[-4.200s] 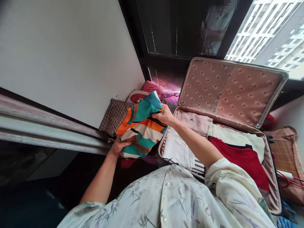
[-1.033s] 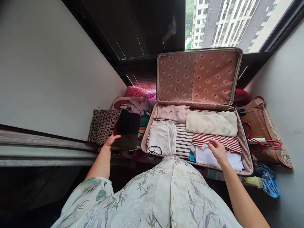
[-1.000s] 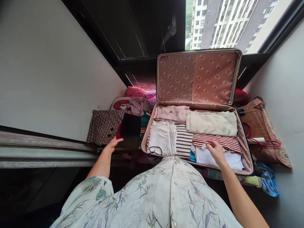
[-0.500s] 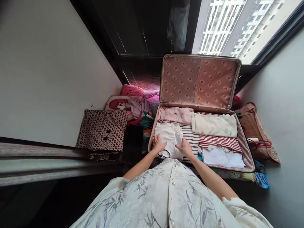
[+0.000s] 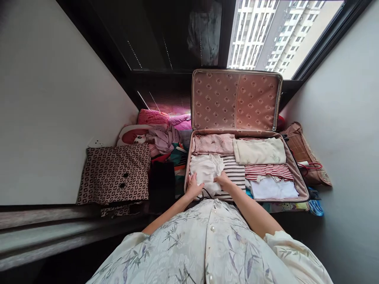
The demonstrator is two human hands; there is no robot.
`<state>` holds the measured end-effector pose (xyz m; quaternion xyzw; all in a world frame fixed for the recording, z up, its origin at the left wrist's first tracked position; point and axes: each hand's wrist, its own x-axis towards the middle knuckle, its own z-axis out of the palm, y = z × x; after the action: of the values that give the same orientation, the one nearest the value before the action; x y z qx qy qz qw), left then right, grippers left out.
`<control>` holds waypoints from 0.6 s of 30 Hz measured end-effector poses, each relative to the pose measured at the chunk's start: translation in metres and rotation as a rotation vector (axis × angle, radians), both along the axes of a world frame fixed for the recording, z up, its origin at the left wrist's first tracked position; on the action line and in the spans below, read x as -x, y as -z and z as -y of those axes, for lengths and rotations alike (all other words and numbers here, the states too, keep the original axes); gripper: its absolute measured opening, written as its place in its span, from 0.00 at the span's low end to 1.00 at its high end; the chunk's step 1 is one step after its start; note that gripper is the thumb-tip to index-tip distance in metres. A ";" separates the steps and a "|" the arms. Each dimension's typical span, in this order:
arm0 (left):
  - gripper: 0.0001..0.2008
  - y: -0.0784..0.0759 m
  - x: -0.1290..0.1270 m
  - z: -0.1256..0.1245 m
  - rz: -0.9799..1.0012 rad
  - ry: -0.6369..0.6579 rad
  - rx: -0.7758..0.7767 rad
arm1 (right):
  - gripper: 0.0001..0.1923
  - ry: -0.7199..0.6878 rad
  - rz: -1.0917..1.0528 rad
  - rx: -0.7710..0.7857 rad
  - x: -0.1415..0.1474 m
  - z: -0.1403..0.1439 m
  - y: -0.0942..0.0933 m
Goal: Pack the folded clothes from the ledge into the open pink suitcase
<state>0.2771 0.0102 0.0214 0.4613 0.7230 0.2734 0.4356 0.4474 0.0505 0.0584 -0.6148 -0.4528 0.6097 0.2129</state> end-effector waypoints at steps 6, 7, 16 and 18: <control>0.26 -0.026 0.017 0.008 0.513 -0.230 0.058 | 0.23 0.145 -0.408 0.115 0.009 -0.004 -0.057; 0.28 -0.032 0.021 0.009 0.668 -0.269 0.127 | 0.24 0.152 -0.472 0.131 0.009 -0.003 -0.068; 0.37 -0.058 0.029 -0.007 1.250 -0.010 0.204 | 0.25 0.077 -0.478 0.129 -0.031 -0.007 -0.108; 0.33 -0.053 0.020 -0.014 1.242 0.007 0.272 | 0.25 0.154 -0.444 0.123 -0.048 -0.006 -0.103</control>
<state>0.2573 0.0238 0.0743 0.1599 0.3624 0.3942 0.8293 0.4956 0.0563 0.1618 -0.5104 -0.3088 0.7381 0.3153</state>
